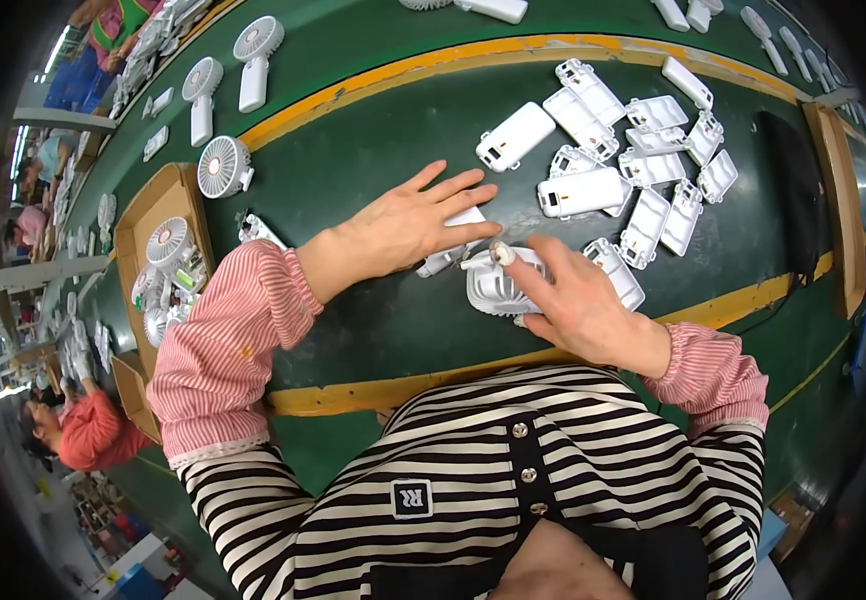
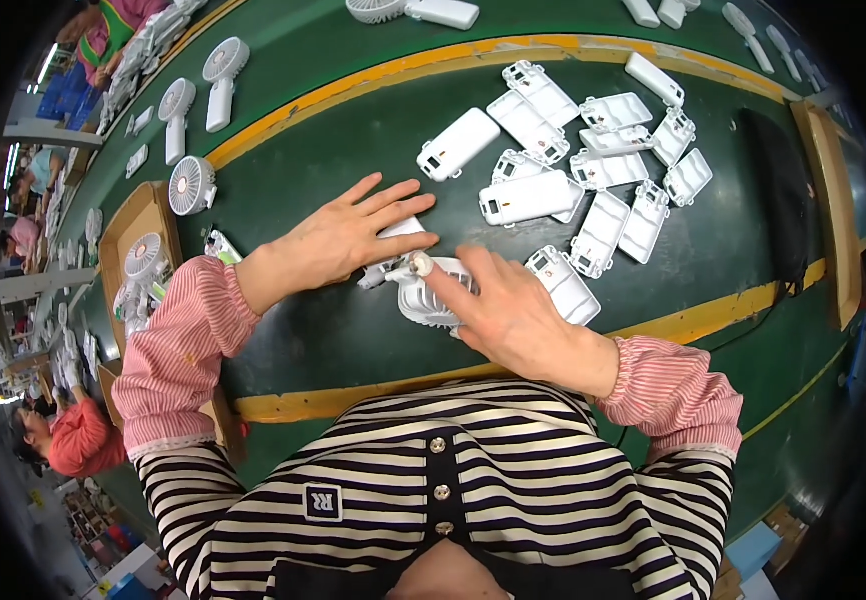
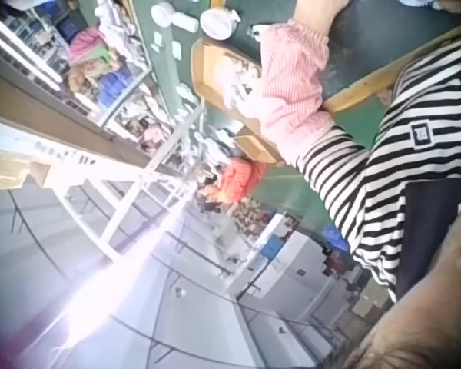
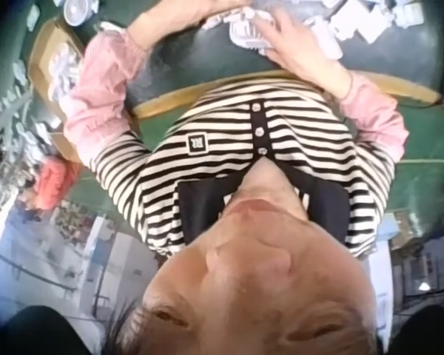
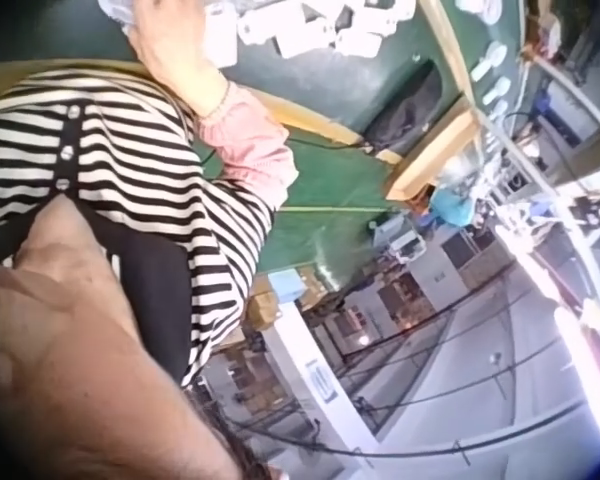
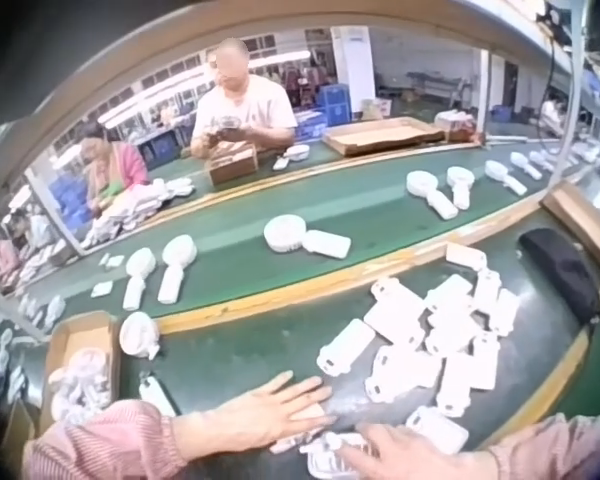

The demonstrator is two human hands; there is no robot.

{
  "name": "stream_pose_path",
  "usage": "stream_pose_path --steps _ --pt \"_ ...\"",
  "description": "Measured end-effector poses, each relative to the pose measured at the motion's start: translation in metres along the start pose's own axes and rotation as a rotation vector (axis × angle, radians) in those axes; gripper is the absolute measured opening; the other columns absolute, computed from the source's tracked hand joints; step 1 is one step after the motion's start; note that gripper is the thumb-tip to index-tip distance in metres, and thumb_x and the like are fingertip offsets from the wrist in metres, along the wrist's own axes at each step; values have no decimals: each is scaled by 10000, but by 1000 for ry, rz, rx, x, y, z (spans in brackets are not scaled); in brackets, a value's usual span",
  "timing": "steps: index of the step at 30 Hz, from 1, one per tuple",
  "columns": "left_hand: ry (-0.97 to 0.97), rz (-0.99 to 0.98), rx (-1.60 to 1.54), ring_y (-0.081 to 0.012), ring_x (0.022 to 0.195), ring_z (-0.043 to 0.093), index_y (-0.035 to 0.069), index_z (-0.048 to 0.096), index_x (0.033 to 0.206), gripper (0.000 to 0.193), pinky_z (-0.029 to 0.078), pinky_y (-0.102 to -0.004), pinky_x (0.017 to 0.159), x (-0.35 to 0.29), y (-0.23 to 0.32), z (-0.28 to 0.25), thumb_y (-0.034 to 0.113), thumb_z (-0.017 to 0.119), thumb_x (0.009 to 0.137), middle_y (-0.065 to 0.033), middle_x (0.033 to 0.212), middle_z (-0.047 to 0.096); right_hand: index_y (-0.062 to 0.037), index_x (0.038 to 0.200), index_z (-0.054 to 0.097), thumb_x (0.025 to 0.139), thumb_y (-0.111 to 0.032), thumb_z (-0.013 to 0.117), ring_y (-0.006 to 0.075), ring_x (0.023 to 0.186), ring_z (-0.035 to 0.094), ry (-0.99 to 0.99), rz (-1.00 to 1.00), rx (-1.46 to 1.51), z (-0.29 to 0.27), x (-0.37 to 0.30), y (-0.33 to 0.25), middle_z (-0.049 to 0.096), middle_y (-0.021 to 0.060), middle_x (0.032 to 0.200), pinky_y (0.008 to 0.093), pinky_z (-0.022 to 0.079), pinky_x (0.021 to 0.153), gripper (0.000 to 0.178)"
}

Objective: The person assembles small handheld fans by hand, fitting batteries and plastic casings together.

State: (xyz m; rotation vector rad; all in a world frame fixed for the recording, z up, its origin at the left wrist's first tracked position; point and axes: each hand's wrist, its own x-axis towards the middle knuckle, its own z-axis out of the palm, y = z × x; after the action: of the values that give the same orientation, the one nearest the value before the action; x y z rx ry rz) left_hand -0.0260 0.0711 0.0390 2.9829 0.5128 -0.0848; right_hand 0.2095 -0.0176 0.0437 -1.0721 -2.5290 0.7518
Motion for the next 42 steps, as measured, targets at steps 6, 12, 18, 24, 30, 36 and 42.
stream_pose_path --steps 6,12,18,24,30,36,42 --pt "-64 -13 -37 -261 1286 264 98 495 1123 394 232 -465 1043 -12 9 -5 48 532 734 -112 1339 338 -67 1227 402 556 -57 734 316 834 507 61 -101 -51 2 2 5 420 171 1042 390 444 672 749" --pt "-38 -252 -272 -293 966 496 41 483 877 320 421 -377 827 -40 8 -2 38 648 602 -115 976 504 8 1251 346 568 -81 740 334 860 536 342 -97 38 1 5 13 513 163 974 370 448 711 793" --pt "276 -345 -318 -290 686 500 50 462 726 266 410 -368 585 -67 41 6 22 672 565 -87 696 480 45 1304 276 620 -52 702 208 1000 525 500 100 353 -2 10 23 503 137 1122 307 414 862 812" --pt "325 -385 -156 -248 698 502 51 536 780 255 428 -343 590 -80 104 15 102 689 582 -76 744 479 64 1217 383 679 -134 708 149 894 551 632 182 856 1 50 36 549 115 1007 263 458 771 659" --pt "573 -835 -167 -257 787 525 37 556 980 489 461 -359 631 -56 112 20 198 736 555 -81 844 527 67 1146 450 718 -154 707 128 862 559 639 255 1042 4 64 36 579 101 971 238 458 762 546" --pt "372 -945 -375 -295 809 554 13 554 975 498 463 -387 667 -24 99 40 263 727 580 -118 851 570 56 1115 478 723 -155 709 117 860 557 669 290 1161 -11 72 34 579 92 980 233 458 753 502" --pt "442 -1052 -1305 -298 742 613 -6 528 987 418 495 -382 641 -17 85 42 230 688 681 -150 888 602 53 1100 489 755 -133 677 111 851 559 693 332 1276 -30 78 33 592 73 948 228 454 756 435"
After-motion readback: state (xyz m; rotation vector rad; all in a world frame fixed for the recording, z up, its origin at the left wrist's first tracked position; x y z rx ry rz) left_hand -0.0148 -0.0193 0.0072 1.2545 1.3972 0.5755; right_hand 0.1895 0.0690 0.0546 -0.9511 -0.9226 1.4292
